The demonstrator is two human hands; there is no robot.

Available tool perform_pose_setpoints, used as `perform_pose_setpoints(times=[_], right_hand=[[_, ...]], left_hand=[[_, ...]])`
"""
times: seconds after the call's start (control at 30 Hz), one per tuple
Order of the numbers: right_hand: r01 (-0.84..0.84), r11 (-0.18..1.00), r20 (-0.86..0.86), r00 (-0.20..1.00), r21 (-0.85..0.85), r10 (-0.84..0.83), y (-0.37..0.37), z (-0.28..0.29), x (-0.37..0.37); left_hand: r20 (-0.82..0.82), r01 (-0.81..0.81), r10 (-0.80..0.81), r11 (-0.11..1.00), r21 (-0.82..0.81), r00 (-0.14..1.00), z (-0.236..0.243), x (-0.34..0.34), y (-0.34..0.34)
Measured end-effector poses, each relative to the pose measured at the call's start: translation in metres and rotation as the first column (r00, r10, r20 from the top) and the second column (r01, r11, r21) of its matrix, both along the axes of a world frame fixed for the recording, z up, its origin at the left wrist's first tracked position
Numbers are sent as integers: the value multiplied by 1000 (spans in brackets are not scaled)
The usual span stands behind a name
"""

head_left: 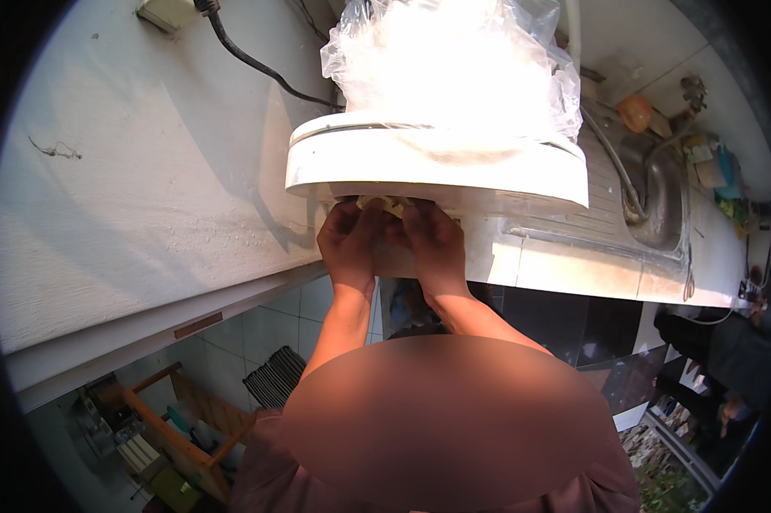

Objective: The person washes a yellow dental model in a sink, turns on a model trimmer, and then trims the edges of the model using the abrasive wheel of the machine while holding it with both hands.

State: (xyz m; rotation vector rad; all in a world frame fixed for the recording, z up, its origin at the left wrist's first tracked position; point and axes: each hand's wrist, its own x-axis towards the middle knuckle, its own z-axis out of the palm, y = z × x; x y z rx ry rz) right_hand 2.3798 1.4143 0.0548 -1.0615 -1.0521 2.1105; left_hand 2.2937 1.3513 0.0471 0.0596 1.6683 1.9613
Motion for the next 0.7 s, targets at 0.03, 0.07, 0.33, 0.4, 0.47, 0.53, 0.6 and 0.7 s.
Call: perform_pose_setpoints(times=[0.03,0.07,0.33,0.4,0.47,0.53,0.6,0.7], right_hand=[[4,1000,-7,1000,0,-4,0,0,0],[5,1000,-8,1000,-3,-5,0,1,0],[16,1000,-8,1000,-24,-16,0,3,0],[6,1000,1,1000,-28,-6,0,2,0],[5,1000,3,1000,-30,-5,0,1,1],[16,999,-1,1000,-32,-16,0,1,1],[6,1000,16,1000,20,-6,-1,-5,1],[17,1000,2,1000,1,-17,0,1,2]], left_hand=[[3,1,-1,1000,-1,1000,0,0,0],[7,3,-3,1000,-2,1000,0,0,0],[-6,-13,13,1000,4,1000,5,3,3],[-7,-15,15,1000,0,1000,5,3,2],[-4,-19,19,1000,-14,1000,5,3,3],[7,-25,25,1000,1,1000,5,4,4],[19,-28,29,1000,-4,999,4,3,5],[32,-31,32,999,-19,999,1,3,4]])
